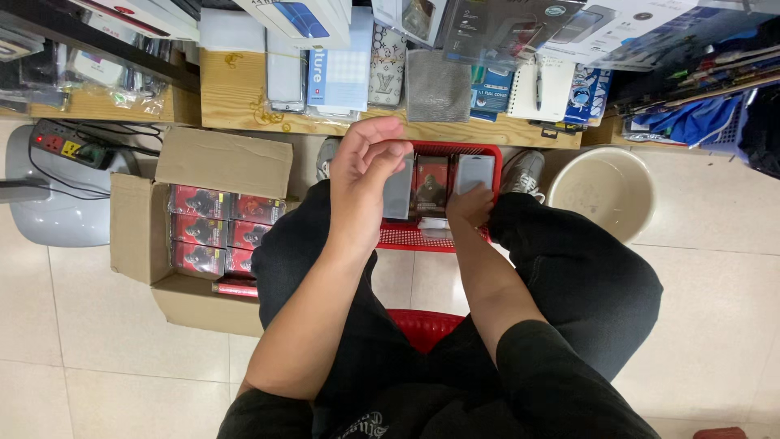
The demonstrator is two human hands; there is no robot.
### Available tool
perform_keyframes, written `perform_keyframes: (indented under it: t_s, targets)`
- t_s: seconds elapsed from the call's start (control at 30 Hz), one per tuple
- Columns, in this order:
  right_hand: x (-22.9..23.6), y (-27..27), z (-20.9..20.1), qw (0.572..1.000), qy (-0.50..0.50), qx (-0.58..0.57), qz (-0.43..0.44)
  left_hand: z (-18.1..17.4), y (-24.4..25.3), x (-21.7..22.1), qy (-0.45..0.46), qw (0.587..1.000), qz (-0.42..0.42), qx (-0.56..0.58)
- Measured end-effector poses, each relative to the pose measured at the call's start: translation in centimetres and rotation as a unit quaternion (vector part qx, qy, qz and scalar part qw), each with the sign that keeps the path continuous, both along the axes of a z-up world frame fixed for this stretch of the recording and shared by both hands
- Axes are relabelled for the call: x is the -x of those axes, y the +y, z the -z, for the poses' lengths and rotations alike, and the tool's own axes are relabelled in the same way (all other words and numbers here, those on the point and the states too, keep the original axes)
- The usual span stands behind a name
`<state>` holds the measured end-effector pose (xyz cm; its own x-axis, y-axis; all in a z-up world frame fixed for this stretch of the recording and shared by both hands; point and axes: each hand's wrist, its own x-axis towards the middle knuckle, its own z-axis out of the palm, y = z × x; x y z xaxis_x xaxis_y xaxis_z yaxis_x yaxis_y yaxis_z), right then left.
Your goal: The person takes screen protectors out of their packaging, looks at them while turning them over, and then places them into a red plastic basket.
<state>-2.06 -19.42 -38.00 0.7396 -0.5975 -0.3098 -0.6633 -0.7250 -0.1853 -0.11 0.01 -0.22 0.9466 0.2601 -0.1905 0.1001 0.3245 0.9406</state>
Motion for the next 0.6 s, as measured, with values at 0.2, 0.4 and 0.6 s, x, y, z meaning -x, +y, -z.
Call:
perform_keyframes:
  t_s: [0.2,0.4,0.6]
  targets:
    - [1.2,-1.2,3.3,0.987,0.08,0.026,-0.136,1.1,-0.5,-0.2,-0.024,0.999,0.041,-0.021]
    - [1.9,-0.3,2.6,0.914,-0.14,0.24,-0.295,0.6,-0.4,-0.2,-0.017,0.998,0.058,-0.036]
    - [1.6,-0.1,1.7,0.969,0.008,0.079,-0.233,-0.5,-0.6,0.3,-0.009,0.996,0.073,-0.045]
